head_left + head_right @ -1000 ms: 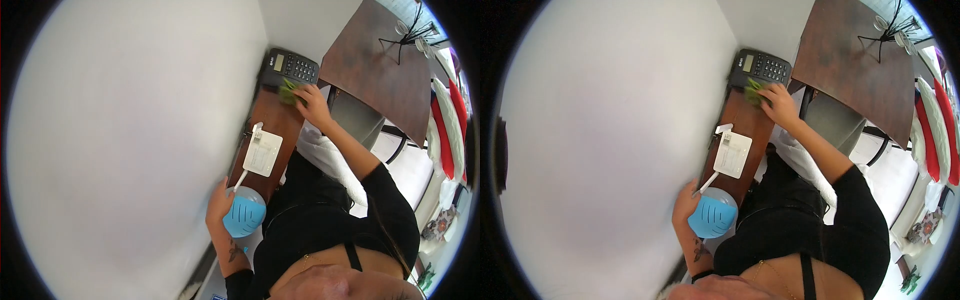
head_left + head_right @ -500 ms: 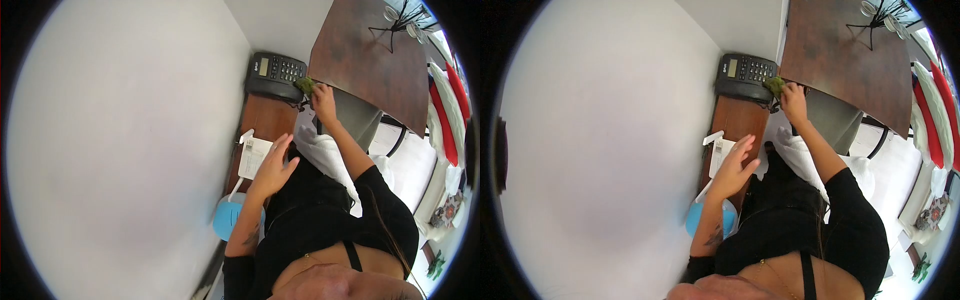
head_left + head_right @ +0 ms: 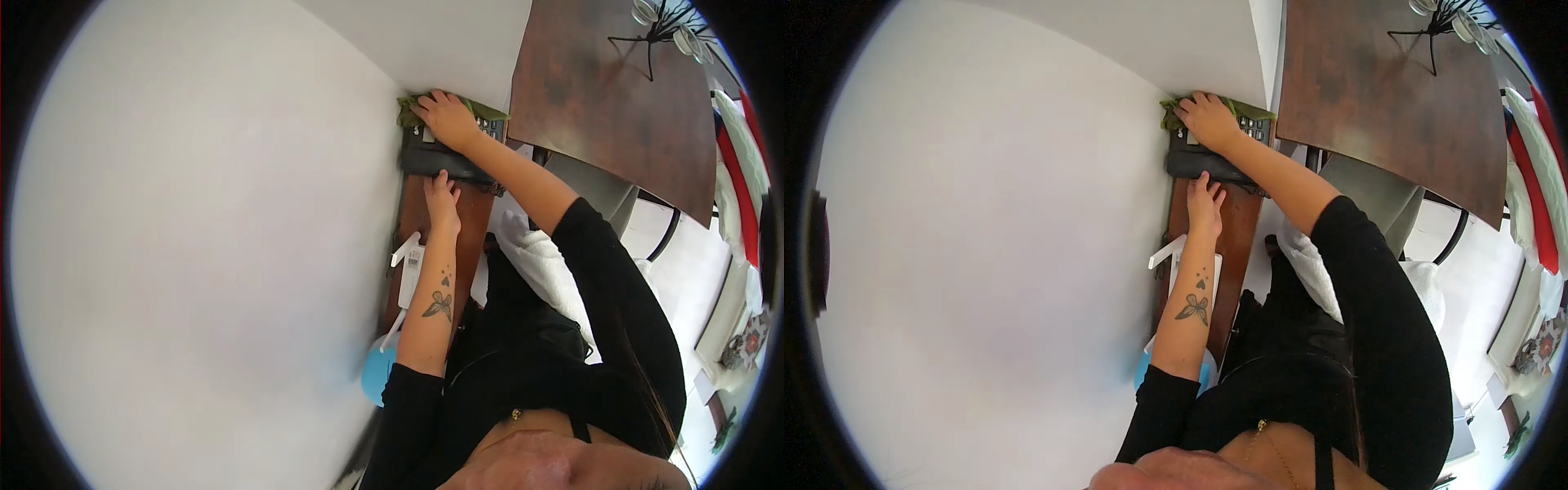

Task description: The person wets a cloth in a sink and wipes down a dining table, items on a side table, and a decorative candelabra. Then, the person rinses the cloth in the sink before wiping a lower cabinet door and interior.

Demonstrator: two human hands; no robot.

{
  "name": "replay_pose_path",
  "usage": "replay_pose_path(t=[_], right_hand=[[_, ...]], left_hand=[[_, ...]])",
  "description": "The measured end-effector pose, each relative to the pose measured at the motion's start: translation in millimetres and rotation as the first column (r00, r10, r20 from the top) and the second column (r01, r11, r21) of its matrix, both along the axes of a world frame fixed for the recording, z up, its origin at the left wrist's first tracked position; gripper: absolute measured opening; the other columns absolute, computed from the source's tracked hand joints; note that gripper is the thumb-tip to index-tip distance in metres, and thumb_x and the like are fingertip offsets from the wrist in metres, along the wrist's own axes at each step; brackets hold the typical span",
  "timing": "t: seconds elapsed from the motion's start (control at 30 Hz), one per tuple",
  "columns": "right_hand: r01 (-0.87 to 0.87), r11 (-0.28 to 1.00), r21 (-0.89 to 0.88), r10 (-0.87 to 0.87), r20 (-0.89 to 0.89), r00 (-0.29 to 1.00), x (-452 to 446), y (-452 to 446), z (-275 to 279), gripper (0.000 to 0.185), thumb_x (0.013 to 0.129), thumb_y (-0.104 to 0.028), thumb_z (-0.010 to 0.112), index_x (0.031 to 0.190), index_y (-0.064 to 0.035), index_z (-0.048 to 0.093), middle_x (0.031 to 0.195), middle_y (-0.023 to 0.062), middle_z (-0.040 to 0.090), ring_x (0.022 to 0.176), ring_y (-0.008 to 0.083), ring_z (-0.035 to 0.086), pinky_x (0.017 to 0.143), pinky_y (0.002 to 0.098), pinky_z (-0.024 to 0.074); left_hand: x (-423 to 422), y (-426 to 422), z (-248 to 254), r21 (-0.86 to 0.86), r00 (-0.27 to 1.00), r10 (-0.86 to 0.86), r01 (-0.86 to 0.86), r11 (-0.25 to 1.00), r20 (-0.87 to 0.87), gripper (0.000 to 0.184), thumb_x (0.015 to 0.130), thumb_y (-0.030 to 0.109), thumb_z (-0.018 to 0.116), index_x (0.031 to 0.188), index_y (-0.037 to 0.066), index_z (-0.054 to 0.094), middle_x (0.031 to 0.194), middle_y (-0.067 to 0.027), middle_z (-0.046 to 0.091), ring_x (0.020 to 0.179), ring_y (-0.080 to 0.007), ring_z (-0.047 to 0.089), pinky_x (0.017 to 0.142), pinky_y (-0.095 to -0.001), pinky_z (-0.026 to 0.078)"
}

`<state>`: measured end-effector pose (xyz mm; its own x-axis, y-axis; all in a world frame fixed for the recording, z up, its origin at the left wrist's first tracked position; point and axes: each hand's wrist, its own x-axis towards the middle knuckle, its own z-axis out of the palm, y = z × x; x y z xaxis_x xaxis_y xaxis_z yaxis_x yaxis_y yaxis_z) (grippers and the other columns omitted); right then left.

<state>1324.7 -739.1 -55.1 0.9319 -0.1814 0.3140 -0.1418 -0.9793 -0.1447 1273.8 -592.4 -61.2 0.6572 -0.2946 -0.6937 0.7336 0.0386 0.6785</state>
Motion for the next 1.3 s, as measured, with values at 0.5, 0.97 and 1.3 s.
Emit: replay_pose_path(t=[0.5, 0.97, 1.3], right_hand=[[0.097, 0.968, 0.233, -0.080, -0.081, 0.993, -125.0, -33.6, -8.3, 0.035, 0.070, -0.007, 0.056, 0.104, -0.0122, 0.063, 0.110, 0.0052, 0.053, 0.095, 0.0250, 0.051, 0.078, 0.0367, 0.0447], [0.486, 0.596, 0.639, -0.531, -0.140, 0.836, -231.9, -80.0, 0.5, 0.028, 0.073, -0.007, 0.052, 0.098, -0.0034, 0.064, 0.091, 0.0141, 0.058, 0.080, 0.0315, 0.057, 0.073, 0.0362, 0.0449], [0.345, 0.580, 0.738, -0.305, -0.196, 0.932, -259.7, 12.7, 21.2, 0.025, 0.068, -0.010, 0.056, 0.090, -0.0028, 0.065, 0.087, 0.0131, 0.060, 0.082, 0.0330, 0.058, 0.073, 0.0389, 0.0464]], left_hand=[[6.1, -15.2, 1.9, -0.117, 0.980, 0.201, -0.201, 0.973, -0.009, 0.053, 0.086, 0.023, 0.061, 0.130, 0.013, 0.032, 0.125, -0.0034, 0.042, 0.110, -0.0212, 0.042, 0.092, -0.0408, 0.037], [4.3, -0.8, 2.0, -0.088, 0.985, 0.170, -0.172, 0.981, -0.029, 0.053, 0.085, 0.018, 0.060, 0.131, 0.016, 0.032, 0.132, -0.0049, 0.036, 0.117, -0.0221, 0.038, 0.095, -0.0454, 0.035], [-113.9, 84.0, 58.4, -0.101, 0.779, -0.612, 0.603, 0.791, -0.136, 0.049, 0.089, 0.019, 0.052, 0.133, 0.004, 0.037, 0.135, -0.0085, 0.038, 0.118, -0.0201, 0.042, 0.096, -0.0366, 0.037]])
